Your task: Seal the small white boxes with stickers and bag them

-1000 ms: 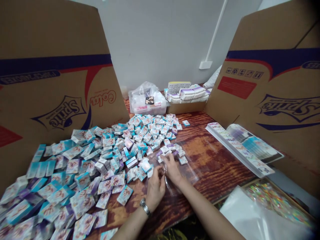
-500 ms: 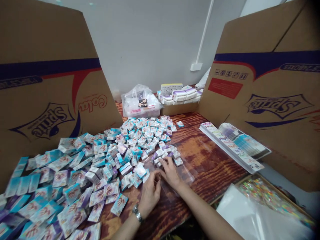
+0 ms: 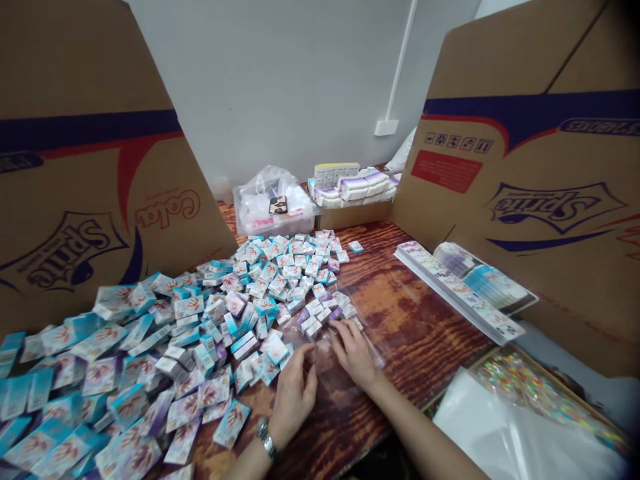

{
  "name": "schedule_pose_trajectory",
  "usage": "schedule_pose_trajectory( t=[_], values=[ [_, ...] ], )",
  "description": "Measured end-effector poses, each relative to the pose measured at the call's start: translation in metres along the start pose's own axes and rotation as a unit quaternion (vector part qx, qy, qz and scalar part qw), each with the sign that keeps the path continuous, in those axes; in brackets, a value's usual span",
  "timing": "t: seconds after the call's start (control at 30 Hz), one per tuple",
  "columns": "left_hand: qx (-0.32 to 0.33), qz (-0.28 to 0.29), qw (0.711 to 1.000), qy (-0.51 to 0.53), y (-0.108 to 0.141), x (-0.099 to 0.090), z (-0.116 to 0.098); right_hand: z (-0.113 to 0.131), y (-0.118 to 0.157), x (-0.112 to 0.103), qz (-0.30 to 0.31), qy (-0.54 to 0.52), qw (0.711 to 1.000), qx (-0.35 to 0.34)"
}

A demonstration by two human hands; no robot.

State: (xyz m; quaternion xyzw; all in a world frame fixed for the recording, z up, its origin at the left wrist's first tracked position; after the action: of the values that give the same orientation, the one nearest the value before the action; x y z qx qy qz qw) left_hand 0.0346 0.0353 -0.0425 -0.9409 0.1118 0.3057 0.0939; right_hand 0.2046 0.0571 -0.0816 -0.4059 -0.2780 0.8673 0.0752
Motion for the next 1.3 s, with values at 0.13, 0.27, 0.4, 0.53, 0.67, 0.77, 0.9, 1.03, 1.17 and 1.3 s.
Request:
schedule_pose_trajectory(
  t=[0.13, 0.27, 0.4, 0.53, 0.67, 0.77, 0.9, 1.03, 1.17, 1.3],
  values=[
    [-0.007, 0.006, 1.0, -0.014, -0.002, -0.003, -0.001, -0.019, -0.006, 0.0, -0.002, 0.09, 0.995, 0.046],
    [-0.009, 0.006, 1.0, -0.025, -0.003, -0.004, 0.0, -0.029, -0.016, 0.005, 0.002, 0.119, 0.991, 0.058],
    [-0.009, 0.006, 1.0, -0.026, -0.001, -0.005, 0.0, -0.03, -0.021, 0.007, 0.027, 0.161, 0.985, 0.048],
    [0.016, -0.031, 0.999, -0.039, -0.006, -0.01, -0.006, -0.029, -0.023, 0.006, 0.049, 0.173, 0.983, 0.04],
    [0.038, -0.092, 0.991, -0.087, -0.029, -0.011, -0.006, -0.026, -0.03, 0.004, 0.062, 0.172, 0.982, 0.04],
    [0.045, -0.067, 0.989, -0.122, -0.049, -0.001, 0.005, -0.023, -0.033, 0.004, 0.068, 0.174, 0.982, 0.034],
    [0.066, -0.032, 0.986, -0.151, -0.064, 0.016, 0.023, -0.022, -0.033, 0.005, 0.066, 0.172, 0.982, 0.043],
    [0.062, -0.038, 0.985, -0.158, -0.07, 0.021, 0.032, -0.023, -0.032, 0.006, 0.055, 0.172, 0.982, 0.057],
    [0.07, -0.028, 0.984, -0.159, -0.074, 0.019, 0.034, -0.026, -0.032, 0.006, 0.047, 0.179, 0.98, 0.072],
    [0.075, -0.026, 0.983, -0.164, -0.074, 0.017, 0.032, -0.029, -0.034, 0.007, 0.051, 0.187, 0.977, 0.086]
  ],
)
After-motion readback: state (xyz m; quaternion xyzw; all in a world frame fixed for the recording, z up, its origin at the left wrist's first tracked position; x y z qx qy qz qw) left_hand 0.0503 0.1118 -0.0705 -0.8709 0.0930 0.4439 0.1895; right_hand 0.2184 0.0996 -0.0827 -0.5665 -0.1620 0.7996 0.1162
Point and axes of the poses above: each hand's wrist, its own y-axis away from the middle knuckle, its own x-axis out of the palm, z = x × y, the point moved 2 cm from there along -y, towards the middle knuckle, and after that the axes turned 6 degrees about -x, right-handed, at the moved point
